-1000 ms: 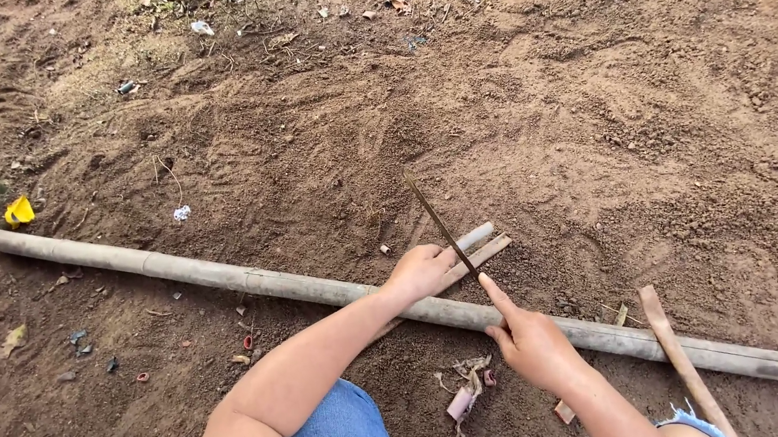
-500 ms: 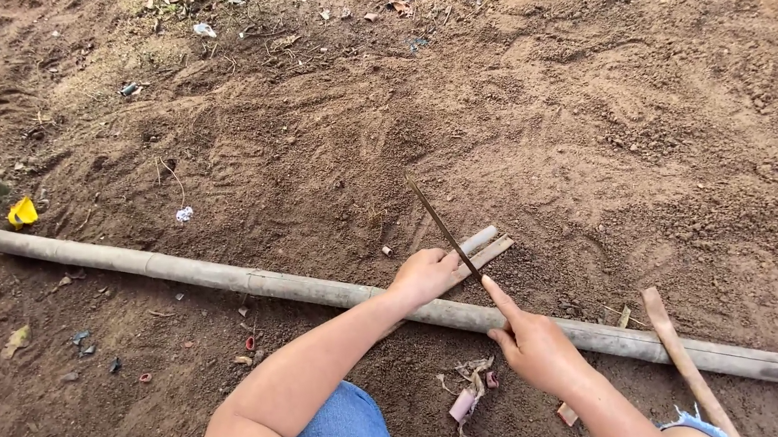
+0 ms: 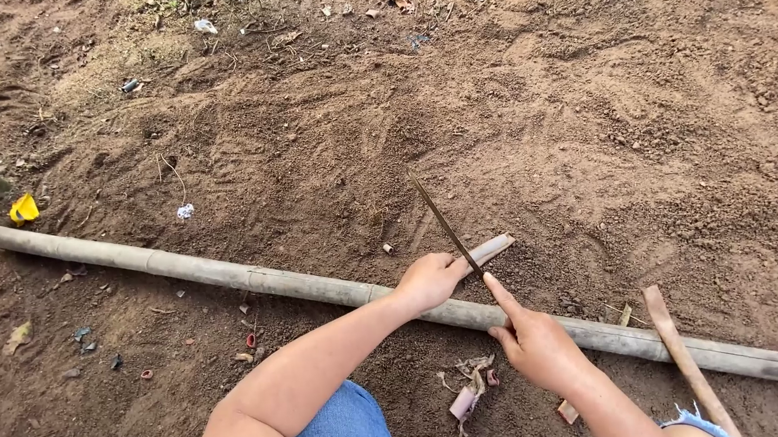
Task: A person sits on the ground and uses a small hand saw to cut through a thin pipe.
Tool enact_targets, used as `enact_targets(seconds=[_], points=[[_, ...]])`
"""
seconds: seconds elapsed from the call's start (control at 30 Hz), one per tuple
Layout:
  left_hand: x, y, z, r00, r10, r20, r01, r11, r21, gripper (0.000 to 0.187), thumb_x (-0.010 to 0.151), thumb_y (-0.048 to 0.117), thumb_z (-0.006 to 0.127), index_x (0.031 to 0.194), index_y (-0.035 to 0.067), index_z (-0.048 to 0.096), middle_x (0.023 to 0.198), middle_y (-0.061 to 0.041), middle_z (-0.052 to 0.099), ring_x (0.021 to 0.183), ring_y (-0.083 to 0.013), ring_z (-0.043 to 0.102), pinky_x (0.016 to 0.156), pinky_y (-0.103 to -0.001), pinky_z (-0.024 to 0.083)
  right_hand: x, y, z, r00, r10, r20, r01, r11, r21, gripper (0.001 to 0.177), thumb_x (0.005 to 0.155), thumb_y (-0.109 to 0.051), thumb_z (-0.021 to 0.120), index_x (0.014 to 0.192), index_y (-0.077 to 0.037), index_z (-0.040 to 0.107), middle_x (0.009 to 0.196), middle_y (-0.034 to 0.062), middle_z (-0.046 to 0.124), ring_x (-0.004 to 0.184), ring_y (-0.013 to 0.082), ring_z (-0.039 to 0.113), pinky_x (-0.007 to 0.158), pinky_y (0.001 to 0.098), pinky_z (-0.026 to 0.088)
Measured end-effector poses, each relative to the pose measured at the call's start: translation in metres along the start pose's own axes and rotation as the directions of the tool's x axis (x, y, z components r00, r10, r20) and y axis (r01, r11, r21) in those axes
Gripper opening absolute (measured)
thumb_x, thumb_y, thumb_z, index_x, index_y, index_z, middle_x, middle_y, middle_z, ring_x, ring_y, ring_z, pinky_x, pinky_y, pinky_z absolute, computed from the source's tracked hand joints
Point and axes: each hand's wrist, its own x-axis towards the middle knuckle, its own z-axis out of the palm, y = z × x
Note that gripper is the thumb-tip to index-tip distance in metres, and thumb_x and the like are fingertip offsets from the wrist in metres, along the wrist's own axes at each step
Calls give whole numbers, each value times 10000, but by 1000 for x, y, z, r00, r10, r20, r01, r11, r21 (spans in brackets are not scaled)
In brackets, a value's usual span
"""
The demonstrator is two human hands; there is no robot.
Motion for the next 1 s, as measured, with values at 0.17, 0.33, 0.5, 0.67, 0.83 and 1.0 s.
enact_targets(seconds=[0.17, 0.33, 0.5, 0.67, 0.83, 1.0], points=[[-1, 11, -14, 999, 16, 32, -19, 997, 73, 538, 1089, 494, 541, 1153, -4, 735, 933, -90, 705, 754, -143, 662, 688, -296, 599, 3, 2, 2, 1000, 7, 10, -7, 1000, 12, 844, 1080, -320, 544, 1749, -380, 33, 1097, 67, 798, 858, 185, 786, 834, 302, 703], [-7, 6, -6, 1000, 2, 18, -3, 999, 36, 530, 1081, 474, 517, 1126, -4, 743, 903, -94, 728, 764, -180, 683, 723, -345, 574, -1, -3, -1, 1000, 10, 10, -10, 1000, 16, 848, 1069, -310, 558, 1749, -372, 55, 1065, 55, 802, 838, 172, 775, 798, 302, 675], [-1, 4, -8, 999, 32, 5, -32, 999, -5, 509, 1039, 445, 504, 1042, 15, 775, 850, -79, 731, 761, -192, 677, 725, -351, 544, -2, -9, -6, 998, 50, 29, -50, 999, 17, 853, 1083, -315, 547, 1752, -374, 21, 1099, 70, 797, 812, 166, 771, 787, 286, 706], [-3, -2, -7, 996, 74, -47, -78, 993, -87, 451, 950, 461, 636, 1031, 42, 782, 918, -69, 780, 830, -192, 707, 779, -331, 560, 9, 29, 31, 979, -51, -196, 80, 987, 143, 900, 915, -273, 722, 1680, -451, 282, 985, 125, 815, 803, 317, 781, 722, 452, 581], [6, -11, 2, 999, 21, -39, -23, 998, -62, 483, 973, 470, 548, 1077, 65, 788, 964, -65, 788, 883, -208, 696, 820, -352, 550, -12, 3, 4, 987, -75, -143, 106, 970, 219, 826, 987, -162, 633, 1711, -286, 254, 1085, 207, 775, 816, 314, 762, 739, 438, 608], [14, -23, -6, 995, -29, -91, 14, 988, -154, 457, 1035, 358, 542, 1203, 12, 790, 852, -107, 750, 763, -208, 655, 692, -351, 503, -2, 5, 9, 952, -238, -195, 266, 955, 133, 808, 994, -123, 646, 1705, -163, 265, 944, 181, 738, 730, 300, 699, 689, 428, 594]])
